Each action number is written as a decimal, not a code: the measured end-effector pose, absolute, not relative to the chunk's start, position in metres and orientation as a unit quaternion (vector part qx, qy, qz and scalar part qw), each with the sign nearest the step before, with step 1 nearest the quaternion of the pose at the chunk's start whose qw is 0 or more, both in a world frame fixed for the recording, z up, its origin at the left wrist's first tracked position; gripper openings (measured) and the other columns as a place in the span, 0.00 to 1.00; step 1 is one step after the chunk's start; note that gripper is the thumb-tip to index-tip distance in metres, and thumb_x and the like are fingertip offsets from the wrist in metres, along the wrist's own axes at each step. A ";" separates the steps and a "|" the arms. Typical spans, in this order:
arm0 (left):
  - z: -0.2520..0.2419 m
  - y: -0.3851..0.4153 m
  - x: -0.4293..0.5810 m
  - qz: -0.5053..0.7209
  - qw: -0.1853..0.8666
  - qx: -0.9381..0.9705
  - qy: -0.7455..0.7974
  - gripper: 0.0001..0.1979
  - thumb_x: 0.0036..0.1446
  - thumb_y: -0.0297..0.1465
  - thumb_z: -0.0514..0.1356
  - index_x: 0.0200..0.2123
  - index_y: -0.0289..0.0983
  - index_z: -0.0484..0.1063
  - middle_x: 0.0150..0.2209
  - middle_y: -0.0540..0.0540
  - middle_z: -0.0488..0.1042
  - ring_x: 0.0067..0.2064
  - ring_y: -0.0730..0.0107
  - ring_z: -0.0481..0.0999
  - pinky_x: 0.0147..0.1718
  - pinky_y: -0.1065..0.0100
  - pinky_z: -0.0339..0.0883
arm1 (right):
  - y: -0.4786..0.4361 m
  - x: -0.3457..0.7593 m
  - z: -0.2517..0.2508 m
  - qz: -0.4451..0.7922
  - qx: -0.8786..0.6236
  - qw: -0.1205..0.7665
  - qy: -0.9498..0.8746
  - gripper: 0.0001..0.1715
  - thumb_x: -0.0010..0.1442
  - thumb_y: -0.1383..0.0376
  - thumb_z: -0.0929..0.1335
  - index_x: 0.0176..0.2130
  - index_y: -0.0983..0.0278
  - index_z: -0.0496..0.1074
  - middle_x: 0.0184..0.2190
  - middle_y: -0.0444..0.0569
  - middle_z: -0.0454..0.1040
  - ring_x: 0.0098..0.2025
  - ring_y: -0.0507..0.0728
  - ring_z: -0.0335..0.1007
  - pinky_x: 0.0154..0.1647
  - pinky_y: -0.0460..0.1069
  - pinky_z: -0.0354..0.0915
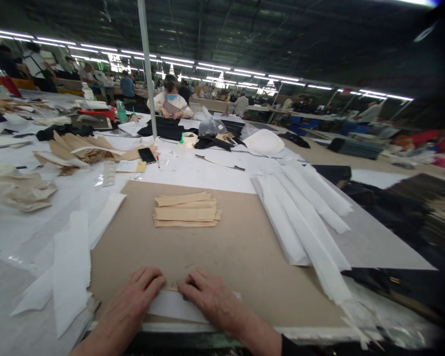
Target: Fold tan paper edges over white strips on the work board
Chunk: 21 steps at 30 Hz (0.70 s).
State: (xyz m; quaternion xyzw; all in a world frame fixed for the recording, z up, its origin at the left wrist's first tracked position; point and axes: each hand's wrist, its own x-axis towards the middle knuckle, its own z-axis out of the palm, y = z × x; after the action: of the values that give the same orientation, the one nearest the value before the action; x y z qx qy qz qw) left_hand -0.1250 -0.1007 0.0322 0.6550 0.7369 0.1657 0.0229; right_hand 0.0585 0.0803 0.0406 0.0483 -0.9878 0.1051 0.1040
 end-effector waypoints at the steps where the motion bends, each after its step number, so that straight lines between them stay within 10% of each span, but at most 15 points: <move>1: 0.033 -0.100 -0.123 0.157 0.030 0.662 0.732 0.26 0.57 0.14 0.54 0.53 0.45 0.69 0.49 0.50 0.74 0.51 0.67 0.73 0.50 0.66 0.71 | 0.084 0.064 0.040 0.102 0.046 0.108 -0.988 0.08 0.71 0.67 0.65 0.49 0.64 0.70 0.41 0.47 0.69 0.41 0.56 0.63 0.39 0.49 0.62; 12: 0.032 -0.101 -0.101 0.062 -0.036 0.703 0.708 0.18 0.56 0.17 0.56 0.45 0.43 0.72 0.45 0.50 0.75 0.48 0.60 0.73 0.47 0.62 0.73 | 0.094 0.100 0.050 0.097 0.034 0.085 -0.991 0.10 0.73 0.65 0.62 0.52 0.64 0.69 0.44 0.47 0.70 0.42 0.57 0.63 0.44 0.50 0.62; 21: 0.014 -0.094 -0.088 0.046 -0.167 0.738 0.652 0.20 0.65 0.29 0.56 0.60 0.37 0.66 0.52 0.45 0.74 0.56 0.57 0.70 0.54 0.63 0.66 | 0.088 0.106 0.050 0.079 0.009 0.101 -0.992 0.11 0.72 0.62 0.64 0.52 0.63 0.68 0.44 0.47 0.71 0.43 0.58 0.64 0.45 0.52 0.62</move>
State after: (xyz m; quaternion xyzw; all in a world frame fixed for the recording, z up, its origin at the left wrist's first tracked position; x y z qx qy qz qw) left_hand -0.0877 -0.0942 0.0139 0.7380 0.6523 0.0462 -0.1667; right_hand 0.1058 0.0882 0.0495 0.0087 -0.9917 0.0786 0.1012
